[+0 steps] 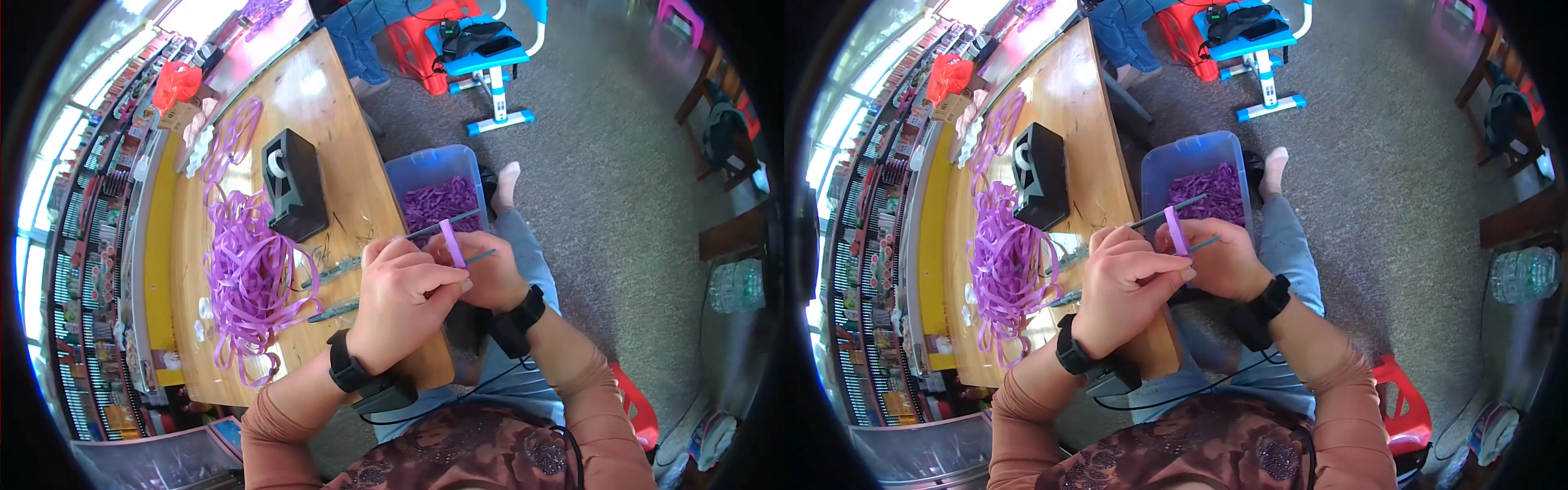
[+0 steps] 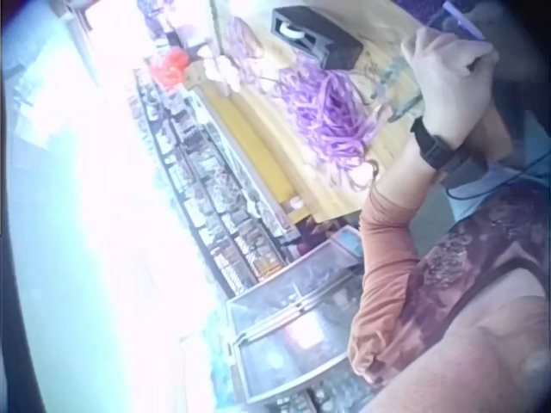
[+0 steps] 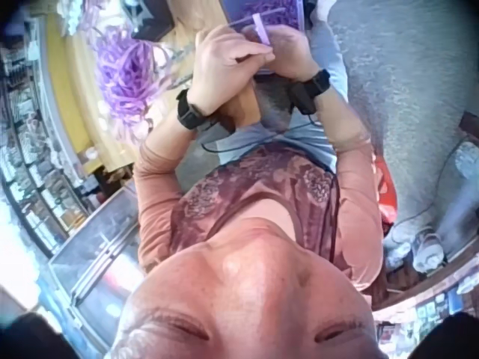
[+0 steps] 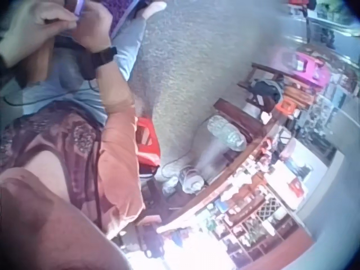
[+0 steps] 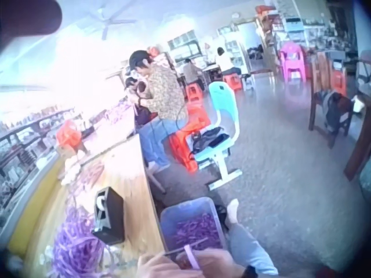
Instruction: Assembling small identification tags onto purple ribbons and placing them into a storage bin.
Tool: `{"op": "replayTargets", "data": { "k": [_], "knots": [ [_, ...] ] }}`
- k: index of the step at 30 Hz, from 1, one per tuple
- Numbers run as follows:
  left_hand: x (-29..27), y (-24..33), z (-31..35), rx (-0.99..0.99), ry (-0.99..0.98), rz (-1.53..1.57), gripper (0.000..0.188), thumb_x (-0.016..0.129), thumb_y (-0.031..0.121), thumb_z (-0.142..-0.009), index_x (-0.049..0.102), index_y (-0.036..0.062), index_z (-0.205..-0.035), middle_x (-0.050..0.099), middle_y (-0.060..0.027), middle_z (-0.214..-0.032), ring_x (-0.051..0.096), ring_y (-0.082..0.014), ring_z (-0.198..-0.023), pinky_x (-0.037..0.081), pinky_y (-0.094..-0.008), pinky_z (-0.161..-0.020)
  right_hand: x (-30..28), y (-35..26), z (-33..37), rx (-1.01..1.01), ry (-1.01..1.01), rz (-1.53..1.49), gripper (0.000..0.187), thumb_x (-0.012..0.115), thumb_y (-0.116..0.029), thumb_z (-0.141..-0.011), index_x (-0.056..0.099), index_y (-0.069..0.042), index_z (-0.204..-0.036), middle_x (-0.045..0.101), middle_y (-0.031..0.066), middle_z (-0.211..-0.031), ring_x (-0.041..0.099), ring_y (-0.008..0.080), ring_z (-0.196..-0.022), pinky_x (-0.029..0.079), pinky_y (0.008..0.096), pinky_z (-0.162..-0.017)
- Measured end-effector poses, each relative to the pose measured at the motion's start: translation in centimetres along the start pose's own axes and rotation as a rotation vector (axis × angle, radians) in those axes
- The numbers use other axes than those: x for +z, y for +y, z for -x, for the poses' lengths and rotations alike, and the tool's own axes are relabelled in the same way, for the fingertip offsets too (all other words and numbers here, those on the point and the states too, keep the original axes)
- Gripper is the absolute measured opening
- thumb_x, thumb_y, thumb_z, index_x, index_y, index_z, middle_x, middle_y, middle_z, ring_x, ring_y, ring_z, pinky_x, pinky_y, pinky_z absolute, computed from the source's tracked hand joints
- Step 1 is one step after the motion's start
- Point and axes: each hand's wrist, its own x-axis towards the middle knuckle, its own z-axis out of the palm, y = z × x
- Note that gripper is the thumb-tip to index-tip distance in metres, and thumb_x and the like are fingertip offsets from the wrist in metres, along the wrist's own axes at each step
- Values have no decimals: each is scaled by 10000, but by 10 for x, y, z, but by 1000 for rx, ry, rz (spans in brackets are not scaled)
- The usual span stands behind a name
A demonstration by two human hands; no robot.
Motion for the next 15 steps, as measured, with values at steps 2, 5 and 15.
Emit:
{"op": "replayTargets", "data": {
  "k": [2,5,15],
  "knots": [
    [1,-1,0,2,-10,-2,104,808,168,-698,768,183,-793,567,29,-607,540,-166,-692,384,-346,-779,0,5,-8,47,-44,-72,406,450,-268,-950,586,62,-1144,630,151,-1089,608,235,-1012,461,346,-937],
    [0,-1,-1,1,-18,-4,112,812,167,-696,769,183,-798,550,32,-603,536,-163,-691,385,-340,-780,-2,8,-13,80,-108,-171,381,470,-236,-923,589,46,-1149,631,149,-1094,610,232,-1009,461,339,-938],
    [-1,0,-4,-3,-32,26,133,820,144,-684,770,169,-804,567,27,-611,536,-160,-669,390,-335,-758,-17,5,-26,78,-297,-176,258,532,-194,-880,596,3,-1033,626,106,-1019,606,201,-962,462,306,-903]
  ]
}}
